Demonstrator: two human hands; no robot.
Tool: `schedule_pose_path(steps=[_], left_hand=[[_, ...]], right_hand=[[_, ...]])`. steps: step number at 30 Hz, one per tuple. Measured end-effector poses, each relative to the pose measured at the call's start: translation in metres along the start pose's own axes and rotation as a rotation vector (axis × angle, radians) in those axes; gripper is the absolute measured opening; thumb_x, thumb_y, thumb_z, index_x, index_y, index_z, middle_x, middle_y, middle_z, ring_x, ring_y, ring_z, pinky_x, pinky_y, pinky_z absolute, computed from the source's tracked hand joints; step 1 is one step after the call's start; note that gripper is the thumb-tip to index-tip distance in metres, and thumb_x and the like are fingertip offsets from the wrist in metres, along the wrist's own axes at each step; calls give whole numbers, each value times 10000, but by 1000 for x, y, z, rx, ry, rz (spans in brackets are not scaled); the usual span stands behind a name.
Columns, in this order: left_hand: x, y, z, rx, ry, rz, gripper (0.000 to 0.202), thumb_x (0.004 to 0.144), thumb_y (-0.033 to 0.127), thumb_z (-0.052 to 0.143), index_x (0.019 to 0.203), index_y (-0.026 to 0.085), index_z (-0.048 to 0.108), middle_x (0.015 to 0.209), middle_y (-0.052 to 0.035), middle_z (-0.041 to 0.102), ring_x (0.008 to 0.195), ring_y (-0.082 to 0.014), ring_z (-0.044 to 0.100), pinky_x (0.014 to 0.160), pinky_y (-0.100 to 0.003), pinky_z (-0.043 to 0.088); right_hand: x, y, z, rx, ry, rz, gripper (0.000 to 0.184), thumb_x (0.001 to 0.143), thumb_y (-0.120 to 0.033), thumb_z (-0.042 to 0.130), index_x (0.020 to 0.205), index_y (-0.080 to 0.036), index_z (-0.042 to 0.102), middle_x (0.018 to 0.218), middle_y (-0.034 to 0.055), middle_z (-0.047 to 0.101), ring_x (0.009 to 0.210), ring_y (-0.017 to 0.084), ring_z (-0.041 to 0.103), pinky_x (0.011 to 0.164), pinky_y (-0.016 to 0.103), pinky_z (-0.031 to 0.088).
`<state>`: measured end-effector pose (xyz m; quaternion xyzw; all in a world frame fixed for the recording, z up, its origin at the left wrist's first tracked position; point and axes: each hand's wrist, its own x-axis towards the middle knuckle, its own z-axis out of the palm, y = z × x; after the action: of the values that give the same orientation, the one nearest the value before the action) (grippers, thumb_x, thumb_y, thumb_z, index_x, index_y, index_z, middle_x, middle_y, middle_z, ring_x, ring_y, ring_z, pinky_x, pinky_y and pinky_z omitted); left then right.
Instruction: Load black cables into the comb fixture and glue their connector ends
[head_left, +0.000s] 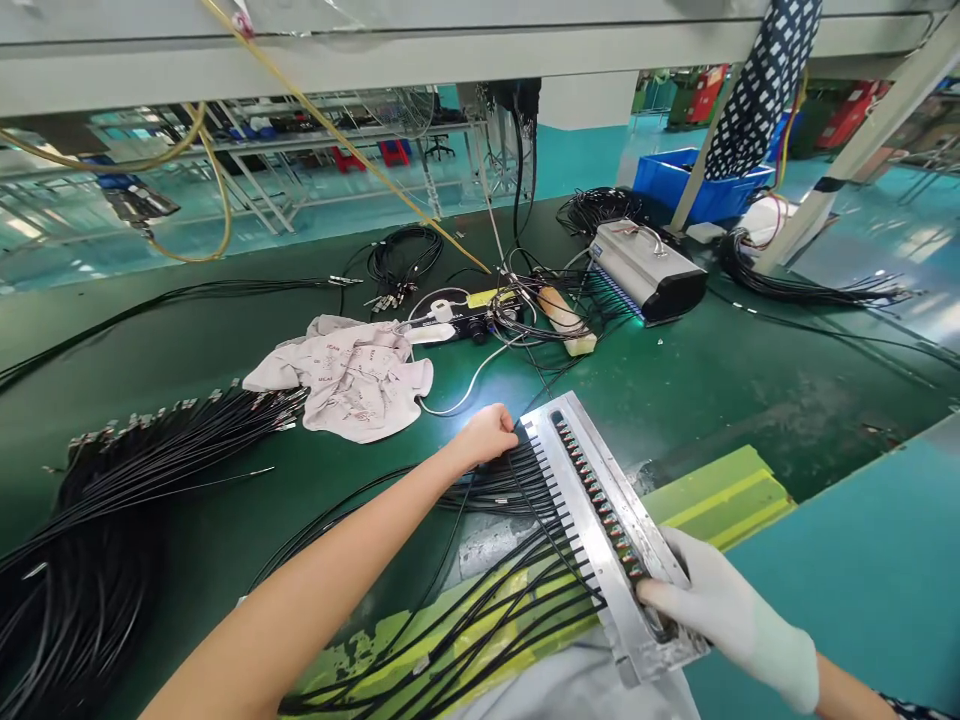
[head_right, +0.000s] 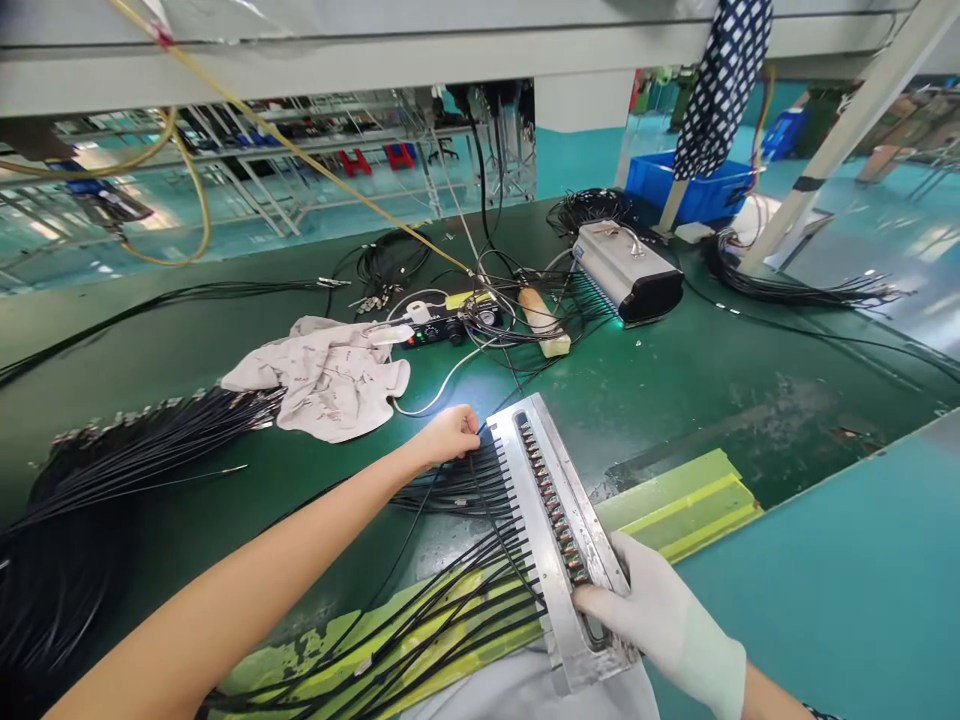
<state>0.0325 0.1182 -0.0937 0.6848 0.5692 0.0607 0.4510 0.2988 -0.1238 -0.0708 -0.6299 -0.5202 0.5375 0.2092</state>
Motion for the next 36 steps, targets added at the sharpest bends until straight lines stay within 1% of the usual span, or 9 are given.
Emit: schedule_pose_path(steps=[5, 9, 13, 17, 19, 23, 28, 33, 36], left_hand=[[-3, 10, 4, -277, -39, -68, 526, 669, 115, 586, 1192, 131, 533, 678, 34, 612, 486, -83, 462, 453, -208, 326], [-15, 28, -3, -422, -146, -37, 424, 658, 167, 530, 1076, 138, 597, 667, 24, 585, 442, -65, 399, 421, -212, 258], [-50, 38, -22, -441, -258, 22, 256, 618, 184, 569, 869, 158, 610, 641, 11, 610, 443, -81, 476, 424, -214, 296], [-95, 29, -38, -357, -425, 118, 69, 630, 150, 602, 691, 153, 568, 668, -6, 644, 523, -73, 501, 484, -200, 347], [-113, 19, -44, -330, -455, 170, 58, 687, 139, 598, 688, 155, 541, 717, -4, 652, 596, -69, 500, 528, -186, 369], [-132, -1, -58, -417, -389, 108, 78, 844, 207, 609, 884, 174, 552, 846, -15, 682, 602, -84, 566, 534, -204, 415], [-135, -15, -76, -557, -325, 78, 223, 961, 399, 606, 986, 185, 549, 896, -52, 721, 589, -112, 626, 563, -233, 466], [-133, -11, -65, -503, -342, 53, 414, 969, 509, 592, 748, 170, 509, 716, -51, 709, 547, -109, 616, 578, -224, 459], [-144, -9, -52, -402, -502, 24, 391, 943, 511, 620, 771, 163, 582, 706, -51, 728, 511, -98, 584, 532, -208, 424]], right_hand=[[-11, 14, -8, 85, -2, 31, 483, 855, -563, 667, 1124, -162, 652, 1066, 92, 737, 957, 299, 676, 813, 347, 551], [-14, 26, -8, 70, 0, 10, 501, 838, -565, 689, 1125, -155, 665, 1137, 111, 730, 1038, 324, 666, 880, 367, 552], [-14, 24, -8, 61, -7, 45, 499, 843, -589, 661, 1085, -152, 668, 1050, 103, 739, 963, 305, 678, 814, 351, 554], [-8, 14, -9, 43, 30, 16, 430, 847, -530, 667, 1055, -154, 667, 1014, 77, 744, 937, 280, 674, 800, 329, 541], [-3, 12, -10, 45, 32, -11, 433, 848, -517, 673, 1085, -155, 669, 1069, 78, 746, 992, 292, 673, 840, 337, 541], [8, 16, -12, 57, -5, 8, 448, 823, -516, 694, 1082, -152, 664, 1084, 99, 745, 1017, 323, 681, 863, 374, 553], [12, 12, -14, 57, -42, 22, 368, 831, -488, 674, 1009, -167, 656, 961, 90, 746, 1022, 334, 687, 897, 392, 555], [9, 8, -13, 52, -6, 12, 370, 825, -493, 690, 996, -167, 655, 981, 92, 744, 997, 331, 686, 927, 411, 547], [12, 11, -11, 83, -11, 9, 415, 831, -519, 679, 1027, -154, 654, 987, 96, 743, 939, 314, 689, 845, 390, 555]])
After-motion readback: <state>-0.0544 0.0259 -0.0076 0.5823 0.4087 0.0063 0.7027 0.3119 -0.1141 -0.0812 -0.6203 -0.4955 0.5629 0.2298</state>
